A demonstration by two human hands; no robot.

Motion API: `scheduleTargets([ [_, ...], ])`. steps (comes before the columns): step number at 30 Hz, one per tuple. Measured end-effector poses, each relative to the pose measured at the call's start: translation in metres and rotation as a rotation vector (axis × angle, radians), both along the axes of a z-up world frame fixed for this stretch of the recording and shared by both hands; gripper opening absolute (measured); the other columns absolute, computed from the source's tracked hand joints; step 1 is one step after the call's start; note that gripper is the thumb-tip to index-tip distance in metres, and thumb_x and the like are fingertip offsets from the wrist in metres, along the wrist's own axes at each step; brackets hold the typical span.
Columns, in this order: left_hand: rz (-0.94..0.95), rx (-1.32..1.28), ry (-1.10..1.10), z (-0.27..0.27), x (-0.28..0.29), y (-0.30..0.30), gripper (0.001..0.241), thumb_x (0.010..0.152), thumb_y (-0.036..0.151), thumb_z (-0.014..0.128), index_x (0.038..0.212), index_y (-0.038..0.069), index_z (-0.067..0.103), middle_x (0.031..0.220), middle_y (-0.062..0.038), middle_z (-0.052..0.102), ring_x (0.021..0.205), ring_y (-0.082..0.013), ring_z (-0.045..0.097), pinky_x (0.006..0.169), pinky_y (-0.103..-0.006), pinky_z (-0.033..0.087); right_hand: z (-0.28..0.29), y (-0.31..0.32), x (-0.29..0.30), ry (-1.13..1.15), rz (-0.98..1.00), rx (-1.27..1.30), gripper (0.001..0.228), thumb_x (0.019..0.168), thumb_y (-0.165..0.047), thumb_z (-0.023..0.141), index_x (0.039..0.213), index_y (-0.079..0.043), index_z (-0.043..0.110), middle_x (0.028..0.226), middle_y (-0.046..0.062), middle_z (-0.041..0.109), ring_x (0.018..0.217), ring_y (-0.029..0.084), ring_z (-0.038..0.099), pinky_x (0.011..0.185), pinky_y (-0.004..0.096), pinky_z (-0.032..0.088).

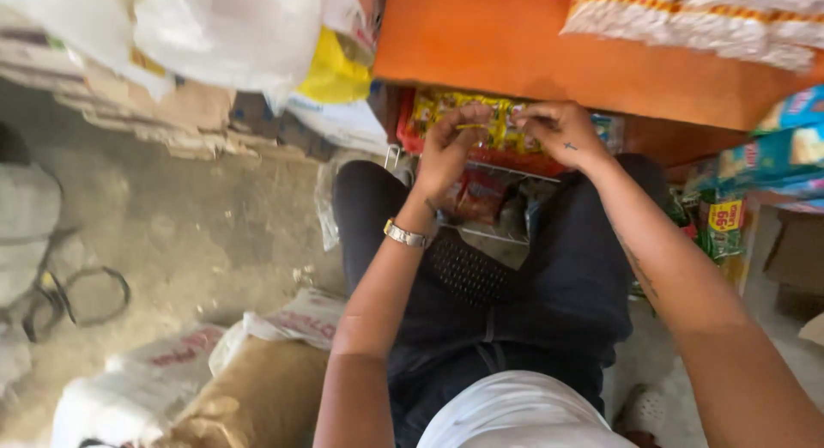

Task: The person is stocking and organizing packets of seasoning and snacks on a low shelf in a grocery store.

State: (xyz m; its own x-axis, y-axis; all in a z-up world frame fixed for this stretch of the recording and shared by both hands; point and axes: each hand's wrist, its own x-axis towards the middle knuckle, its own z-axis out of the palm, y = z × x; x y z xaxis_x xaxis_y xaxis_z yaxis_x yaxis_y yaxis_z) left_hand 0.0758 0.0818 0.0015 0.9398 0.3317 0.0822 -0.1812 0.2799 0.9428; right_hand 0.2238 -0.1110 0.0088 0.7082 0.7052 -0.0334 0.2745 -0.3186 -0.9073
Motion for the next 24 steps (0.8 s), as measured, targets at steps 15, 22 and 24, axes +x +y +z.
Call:
scheduleTargets([
  [15, 0.674, -0.288, 0.37, -0.25, -0.062, -0.16, 0.012, 0.1, 0.001, 0.057, 0.102, 0.004, 0.068, 0.093, -0.001, 0.068, 0.084, -0.0088, 0.061, 0.079, -0.0266, 0.052, -0.384, 0.088, 0.033, 0.311, 0.507, -0.567, 0.028, 0.098, -0.023, 0.072, 0.118, -0.004, 0.075, 0.101, 0.015, 0.074, 0.085, 0.021, 0.071, 0.079, 0.042, 0.054],
  [22, 0.622, -0.302, 0.631, -0.192, -0.073, -0.127, 0.017, 0.093, 0.0, 0.056, 0.104, 0.005, 0.068, 0.087, -0.003, 0.067, 0.077, -0.0097, 0.061, 0.071, -0.0265, 0.052, -0.416, 0.143, 0.026, -0.374, 0.812, -0.774, 0.035, 0.096, -0.031, 0.072, 0.121, -0.007, 0.074, 0.117, 0.023, 0.07, 0.11, 0.041, 0.067, 0.093, 0.052, 0.053],
  [24, 0.65, -0.302, 0.623, -0.19, -0.077, -0.121, 0.016, 0.094, -0.001, 0.055, 0.103, 0.003, 0.068, 0.086, -0.004, 0.066, 0.076, -0.01, 0.061, 0.069, -0.0265, 0.051, -0.469, 0.149, 0.034, -0.471, 0.774, -0.504, 0.049, 0.088, -0.026, 0.074, 0.13, -0.001, 0.066, 0.134, 0.024, 0.064, 0.126, 0.04, 0.06, 0.109, 0.048, 0.046],
])
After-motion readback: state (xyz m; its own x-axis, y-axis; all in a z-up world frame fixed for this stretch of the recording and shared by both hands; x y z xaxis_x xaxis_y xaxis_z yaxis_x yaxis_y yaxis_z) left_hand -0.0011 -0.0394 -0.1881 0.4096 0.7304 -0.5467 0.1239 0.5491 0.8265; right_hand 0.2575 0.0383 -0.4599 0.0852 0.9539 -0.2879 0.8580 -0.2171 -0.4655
